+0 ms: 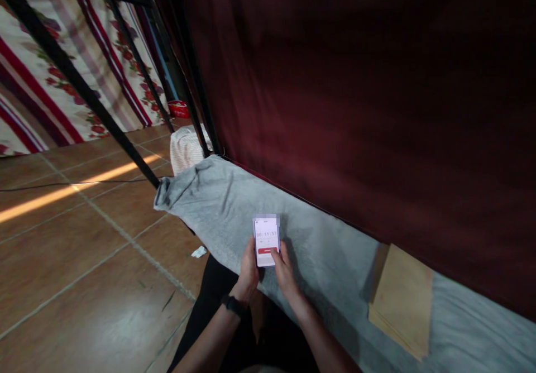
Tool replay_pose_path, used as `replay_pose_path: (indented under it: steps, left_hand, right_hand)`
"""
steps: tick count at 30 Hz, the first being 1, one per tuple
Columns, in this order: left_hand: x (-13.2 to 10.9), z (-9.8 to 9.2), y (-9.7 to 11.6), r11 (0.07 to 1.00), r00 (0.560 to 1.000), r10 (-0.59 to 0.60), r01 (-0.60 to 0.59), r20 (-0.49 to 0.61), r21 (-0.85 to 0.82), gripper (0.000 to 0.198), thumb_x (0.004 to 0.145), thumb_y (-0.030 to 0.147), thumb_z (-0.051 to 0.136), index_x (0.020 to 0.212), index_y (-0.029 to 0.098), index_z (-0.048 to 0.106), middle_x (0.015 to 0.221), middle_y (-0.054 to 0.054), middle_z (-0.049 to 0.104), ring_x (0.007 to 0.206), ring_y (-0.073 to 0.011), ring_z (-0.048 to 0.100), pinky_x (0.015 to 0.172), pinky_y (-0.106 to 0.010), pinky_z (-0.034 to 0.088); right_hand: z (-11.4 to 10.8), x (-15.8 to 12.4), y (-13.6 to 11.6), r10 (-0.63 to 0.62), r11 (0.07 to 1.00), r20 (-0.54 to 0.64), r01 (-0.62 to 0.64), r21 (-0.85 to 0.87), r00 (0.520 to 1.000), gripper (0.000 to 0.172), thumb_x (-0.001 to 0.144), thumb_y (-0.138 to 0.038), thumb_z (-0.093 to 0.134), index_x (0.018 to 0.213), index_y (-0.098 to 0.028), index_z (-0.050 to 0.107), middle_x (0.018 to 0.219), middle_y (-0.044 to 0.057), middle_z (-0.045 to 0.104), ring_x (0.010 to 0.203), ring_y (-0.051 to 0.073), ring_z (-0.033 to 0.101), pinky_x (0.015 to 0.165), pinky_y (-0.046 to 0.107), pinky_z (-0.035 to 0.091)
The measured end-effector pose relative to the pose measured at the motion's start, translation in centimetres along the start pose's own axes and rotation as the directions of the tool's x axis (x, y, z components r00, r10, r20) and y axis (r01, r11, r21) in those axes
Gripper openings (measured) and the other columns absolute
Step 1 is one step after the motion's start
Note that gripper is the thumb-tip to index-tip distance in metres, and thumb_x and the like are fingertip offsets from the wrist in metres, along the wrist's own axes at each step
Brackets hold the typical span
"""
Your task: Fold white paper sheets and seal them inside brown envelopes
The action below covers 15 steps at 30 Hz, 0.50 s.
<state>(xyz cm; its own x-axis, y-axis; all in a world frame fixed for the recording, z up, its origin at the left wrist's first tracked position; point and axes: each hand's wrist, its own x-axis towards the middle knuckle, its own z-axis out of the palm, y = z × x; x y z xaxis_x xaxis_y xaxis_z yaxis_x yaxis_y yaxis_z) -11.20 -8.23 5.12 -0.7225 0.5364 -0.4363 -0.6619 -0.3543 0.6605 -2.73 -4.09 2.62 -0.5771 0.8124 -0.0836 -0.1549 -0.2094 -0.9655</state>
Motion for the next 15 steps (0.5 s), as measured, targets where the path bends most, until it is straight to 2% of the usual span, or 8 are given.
replay_pose_path:
  steps: [7,15]
  left_hand:
    - [-0.1,-0.7,-0.2,1.0,0.999,0.017,-0.017,0.049,-0.001,0.034,0.088,0.04,0.065,0.103,0.011,0.073,0.099,-0.011,0.079,0.097,-0.0267,0.075,0.096,-0.039,0.055]
    - [-0.4,-0.8,-0.1,1.0,0.996,0.0,-0.002,0.093,0.017,0.043,0.088,0.049,0.066,0.107,0.012,0.073,0.105,-0.012,0.078,0.101,-0.0269,0.074,0.1,-0.04,0.052]
  right_hand:
    - [0.4,-0.7,-1.9,0.003,0.999,0.006,-0.003,0.044,1.0,0.052,0.087,-0.069,0.054,0.112,-0.025,0.063,0.11,0.01,0.071,0.105,0.028,0.067,0.092,0.04,0.056]
    - [0.2,-0.5,-2.0,0.019,1.0,-0.007,-0.019,0.02,1.0,0.062,0.083,-0.076,0.051,0.107,-0.021,0.064,0.111,0.013,0.07,0.11,0.028,0.064,0.092,0.04,0.055]
